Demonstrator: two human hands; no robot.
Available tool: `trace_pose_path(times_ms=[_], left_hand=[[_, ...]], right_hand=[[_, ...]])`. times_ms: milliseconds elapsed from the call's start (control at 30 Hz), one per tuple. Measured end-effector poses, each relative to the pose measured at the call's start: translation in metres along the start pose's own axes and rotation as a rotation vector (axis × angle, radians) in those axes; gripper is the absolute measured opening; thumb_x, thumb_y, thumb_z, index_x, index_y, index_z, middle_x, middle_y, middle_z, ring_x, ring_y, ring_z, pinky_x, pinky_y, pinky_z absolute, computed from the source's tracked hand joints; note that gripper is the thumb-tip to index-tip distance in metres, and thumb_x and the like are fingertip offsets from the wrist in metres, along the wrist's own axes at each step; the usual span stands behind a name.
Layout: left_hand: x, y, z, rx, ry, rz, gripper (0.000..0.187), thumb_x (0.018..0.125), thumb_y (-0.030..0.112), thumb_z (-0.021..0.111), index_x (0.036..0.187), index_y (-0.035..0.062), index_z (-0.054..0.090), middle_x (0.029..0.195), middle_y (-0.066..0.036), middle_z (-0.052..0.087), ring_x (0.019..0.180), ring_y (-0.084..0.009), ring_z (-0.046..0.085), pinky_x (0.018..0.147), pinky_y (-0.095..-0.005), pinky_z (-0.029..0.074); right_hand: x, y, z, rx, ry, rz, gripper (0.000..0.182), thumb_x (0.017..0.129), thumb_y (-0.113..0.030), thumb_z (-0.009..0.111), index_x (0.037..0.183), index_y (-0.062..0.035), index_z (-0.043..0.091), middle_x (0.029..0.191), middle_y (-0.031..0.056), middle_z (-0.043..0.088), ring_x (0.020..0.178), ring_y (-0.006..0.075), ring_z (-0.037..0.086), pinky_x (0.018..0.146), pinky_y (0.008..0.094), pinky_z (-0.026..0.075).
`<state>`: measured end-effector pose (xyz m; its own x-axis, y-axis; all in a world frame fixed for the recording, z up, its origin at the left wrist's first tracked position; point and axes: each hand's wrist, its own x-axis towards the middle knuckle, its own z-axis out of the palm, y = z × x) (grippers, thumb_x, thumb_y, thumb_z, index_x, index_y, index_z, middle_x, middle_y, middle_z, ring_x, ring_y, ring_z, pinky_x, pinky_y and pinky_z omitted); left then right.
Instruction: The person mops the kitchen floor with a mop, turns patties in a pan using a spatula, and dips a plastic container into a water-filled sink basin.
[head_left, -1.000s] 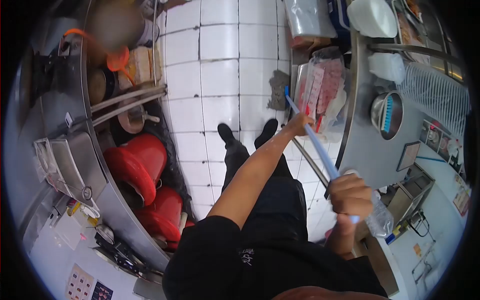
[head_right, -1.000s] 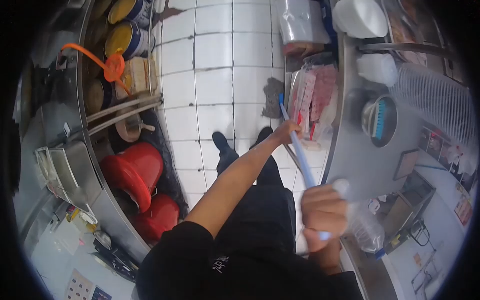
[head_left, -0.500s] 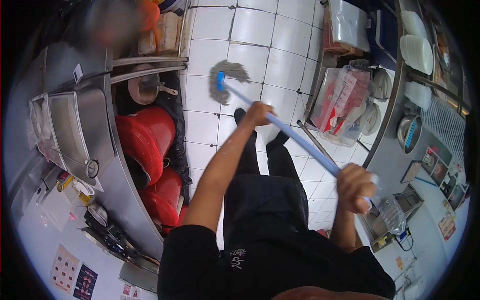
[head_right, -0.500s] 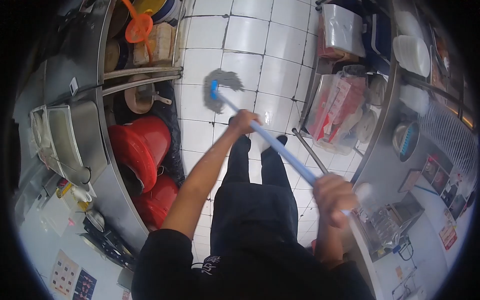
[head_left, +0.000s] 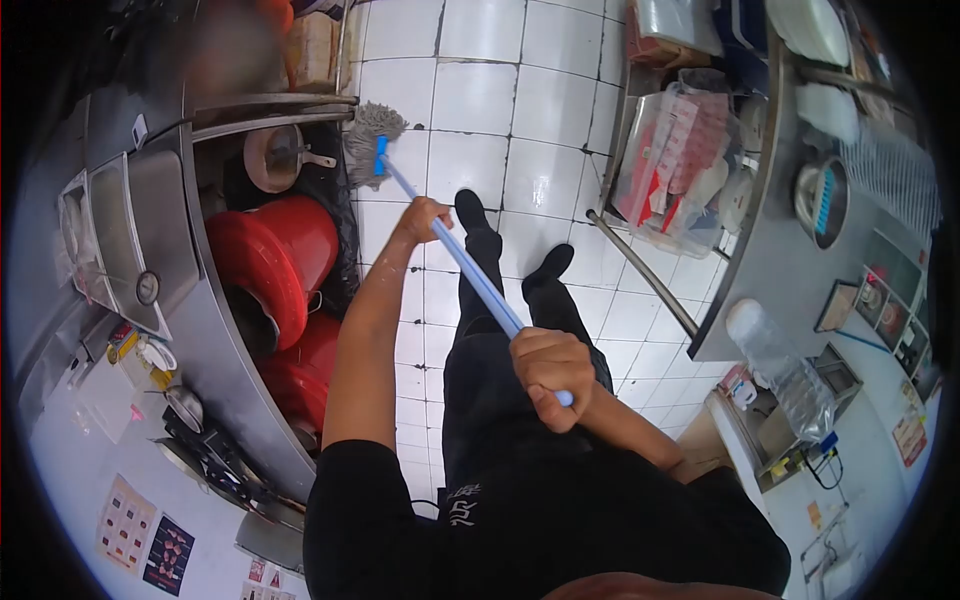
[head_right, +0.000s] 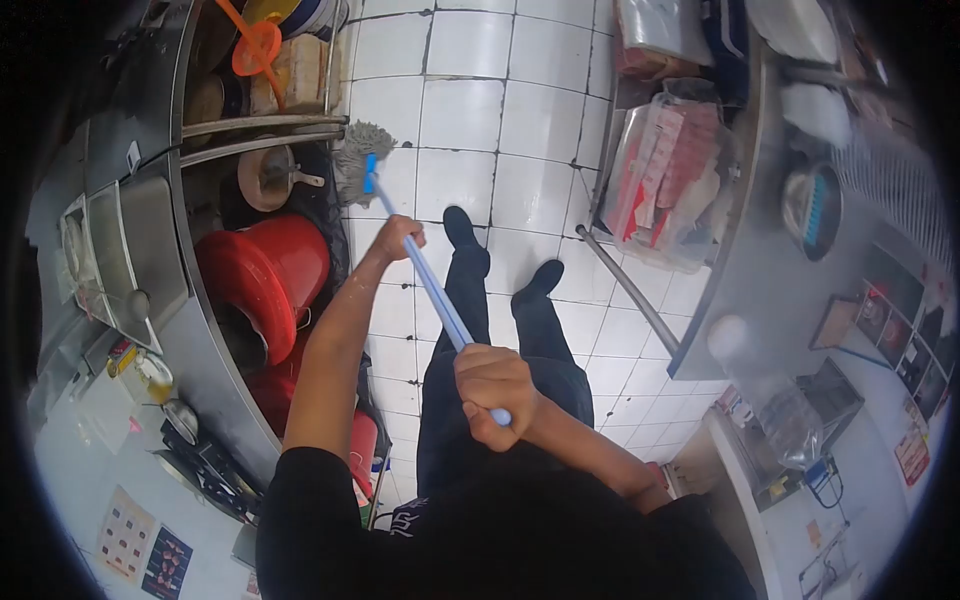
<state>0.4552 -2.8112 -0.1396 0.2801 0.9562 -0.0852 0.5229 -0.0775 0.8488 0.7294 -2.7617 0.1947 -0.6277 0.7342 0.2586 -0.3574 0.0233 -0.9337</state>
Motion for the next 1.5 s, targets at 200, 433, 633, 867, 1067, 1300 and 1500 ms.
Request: trace_pose_path(times_ms=[200, 433, 633, 867, 1067, 1300, 1500], left_hand=[[0.064, 0.129, 0.137, -0.257, 0.148, 0.186, 0.019, 0.066, 0.018, 0.068, 0.055, 0.0129, 0.053, 0.054, -0.005, 0.058, 0.051, -0.0274, 0.060, 0.050, -0.0370, 0.047], [0.123, 0.229, 0.292, -0.466, 0.114, 0.278, 0.024, 0.068, 0.011, 0.064, 0.052, 0.0086, 0.045, 0.050, -0.012, 0.049, 0.047, -0.0314, 0.053, 0.048, -0.0405, 0.041], [0.149, 0.253, 0.304, -0.472, 0.031, 0.289, 0.009, 0.065, 0.016, 0.068, 0.061, 0.0100, 0.062, 0.063, -0.012, 0.063, 0.063, -0.0346, 0.063, 0.058, -0.0418, 0.049], [0.072, 0.197, 0.228, -0.243, 0.080, 0.168, 0.008, 0.067, 0.021, 0.071, 0.065, 0.0140, 0.067, 0.065, -0.009, 0.066, 0.066, -0.0318, 0.067, 0.063, -0.0410, 0.054], [-0.048, 0.084, 0.123, -0.123, 0.133, 0.041, 0.008, 0.064, 0.019, 0.075, 0.065, 0.0148, 0.068, 0.063, -0.007, 0.067, 0.062, -0.0277, 0.068, 0.061, -0.0394, 0.055], [-0.164, -0.014, 0.035, 0.025, 0.089, 0.023, 0.021, 0.064, 0.016, 0.073, 0.052, 0.0122, 0.055, 0.057, -0.007, 0.063, 0.055, -0.0277, 0.063, 0.054, -0.0393, 0.049], [-0.155, 0.014, 0.078, 0.084, 0.135, 0.029, 0.022, 0.063, 0.015, 0.068, 0.051, 0.0105, 0.050, 0.053, -0.010, 0.057, 0.052, -0.0313, 0.059, 0.051, -0.0408, 0.047]], right_hand=[[-0.029, -0.137, -0.030, -0.240, -0.031, 0.098, 0.013, 0.058, -0.001, 0.054, 0.056, -0.0050, 0.043, 0.051, 0.0058, 0.040, 0.043, 0.0240, 0.040, 0.045, 0.0347, 0.033], [-0.071, -0.155, -0.051, -0.482, -0.123, 0.133, 0.011, 0.055, -0.004, 0.057, 0.057, -0.0068, 0.046, 0.051, 0.0040, 0.042, 0.042, 0.0229, 0.042, 0.043, 0.0329, 0.034], [-0.101, -0.172, -0.095, -0.329, 0.115, -0.013, 0.058, 0.086, -0.041, 0.065, 0.047, -0.0090, 0.036, 0.043, -0.0006, 0.037, 0.035, 0.0166, 0.041, 0.038, 0.0287, 0.033], [-0.090, -0.154, -0.076, -0.063, 0.049, -0.050, 0.043, 0.081, -0.022, 0.055, 0.047, -0.0126, 0.031, 0.040, -0.0016, 0.037, 0.030, 0.0150, 0.037, 0.033, 0.0261, 0.031], [-0.092, -0.060, 0.026, -0.032, 0.289, -0.102, 0.045, 0.085, -0.027, 0.057, 0.051, -0.0159, 0.030, 0.039, -0.0013, 0.036, 0.030, 0.0147, 0.033, 0.035, 0.0286, 0.026], [-0.132, 0.037, 0.126, 0.052, 0.063, -0.123, 0.029, 0.079, -0.012, 0.051, 0.052, -0.0067, 0.041, 0.051, 0.0069, 0.043, 0.042, 0.0223, 0.044, 0.044, 0.0355, 0.035], [-0.165, 0.000, 0.105, -0.057, 0.036, -0.066, 0.024, 0.076, -0.006, 0.049, 0.054, -0.0057, 0.040, 0.052, 0.0068, 0.045, 0.044, 0.0222, 0.046, 0.049, 0.0357, 0.038]])
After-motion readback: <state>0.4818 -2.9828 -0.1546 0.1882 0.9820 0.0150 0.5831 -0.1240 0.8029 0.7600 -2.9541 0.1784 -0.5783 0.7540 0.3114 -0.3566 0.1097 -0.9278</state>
